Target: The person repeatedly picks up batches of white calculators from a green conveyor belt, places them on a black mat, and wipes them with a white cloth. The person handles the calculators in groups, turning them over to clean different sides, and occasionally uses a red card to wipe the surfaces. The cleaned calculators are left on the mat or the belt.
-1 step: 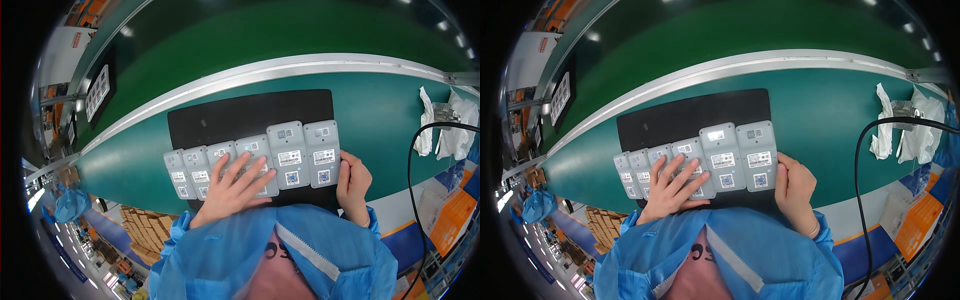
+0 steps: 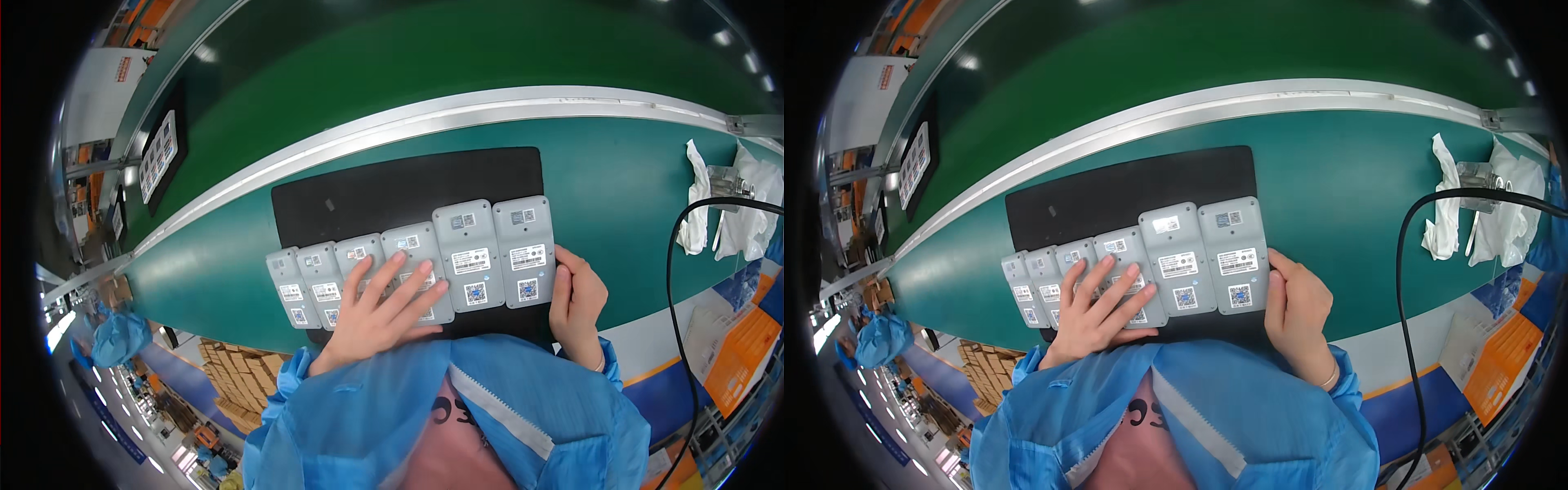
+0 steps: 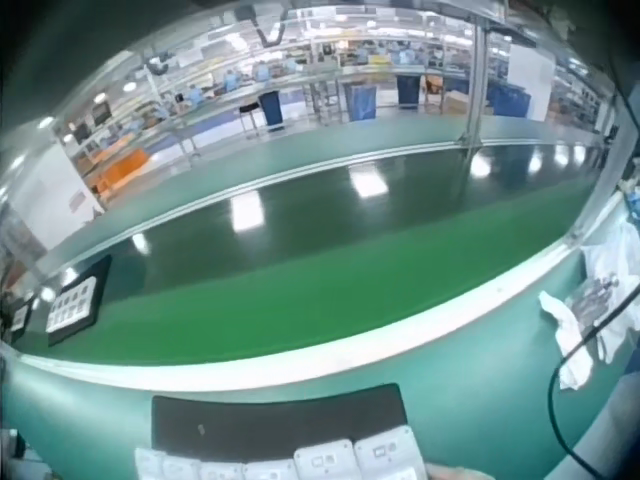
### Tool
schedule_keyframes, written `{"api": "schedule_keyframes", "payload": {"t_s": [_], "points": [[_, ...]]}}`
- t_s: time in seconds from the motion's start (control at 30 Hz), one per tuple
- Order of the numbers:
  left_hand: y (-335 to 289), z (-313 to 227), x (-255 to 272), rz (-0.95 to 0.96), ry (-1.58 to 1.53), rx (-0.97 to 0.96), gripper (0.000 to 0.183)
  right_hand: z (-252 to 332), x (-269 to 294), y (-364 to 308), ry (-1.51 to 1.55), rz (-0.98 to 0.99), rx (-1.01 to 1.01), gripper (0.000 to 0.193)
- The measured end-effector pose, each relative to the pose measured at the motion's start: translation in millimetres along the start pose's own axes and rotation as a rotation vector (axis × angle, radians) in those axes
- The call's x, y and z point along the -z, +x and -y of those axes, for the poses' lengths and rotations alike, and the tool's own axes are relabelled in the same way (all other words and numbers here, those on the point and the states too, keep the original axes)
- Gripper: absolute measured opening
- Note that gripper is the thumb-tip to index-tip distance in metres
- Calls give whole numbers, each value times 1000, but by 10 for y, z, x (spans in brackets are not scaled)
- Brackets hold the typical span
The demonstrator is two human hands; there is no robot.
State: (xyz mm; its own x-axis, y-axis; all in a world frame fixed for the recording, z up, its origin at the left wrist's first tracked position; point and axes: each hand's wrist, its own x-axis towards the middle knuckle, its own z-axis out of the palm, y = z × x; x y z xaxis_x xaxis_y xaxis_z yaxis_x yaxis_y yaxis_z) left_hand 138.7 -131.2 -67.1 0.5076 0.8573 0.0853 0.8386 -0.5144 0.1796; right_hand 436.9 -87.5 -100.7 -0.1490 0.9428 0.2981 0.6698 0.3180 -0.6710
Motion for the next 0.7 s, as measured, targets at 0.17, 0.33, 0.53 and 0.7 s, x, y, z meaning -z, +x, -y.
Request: {"api": "schedule_keyframes", "payload": {"t_s": [0.17,0.33,0.53,0.7], "points": [[1,9,-36,3,80,-7,60,23,8,30,-64,25,56,21],[-298,81,6,-22,84,153,74,14,22,47,-70,47,57,20],[-985,167,-114,-319,-111,730,129,-52,-12,-5,-69,38,38,20],[-1034,291,-236,-329,-78,617,122,-48,-15,-34,-33,60,-13,19]]}}
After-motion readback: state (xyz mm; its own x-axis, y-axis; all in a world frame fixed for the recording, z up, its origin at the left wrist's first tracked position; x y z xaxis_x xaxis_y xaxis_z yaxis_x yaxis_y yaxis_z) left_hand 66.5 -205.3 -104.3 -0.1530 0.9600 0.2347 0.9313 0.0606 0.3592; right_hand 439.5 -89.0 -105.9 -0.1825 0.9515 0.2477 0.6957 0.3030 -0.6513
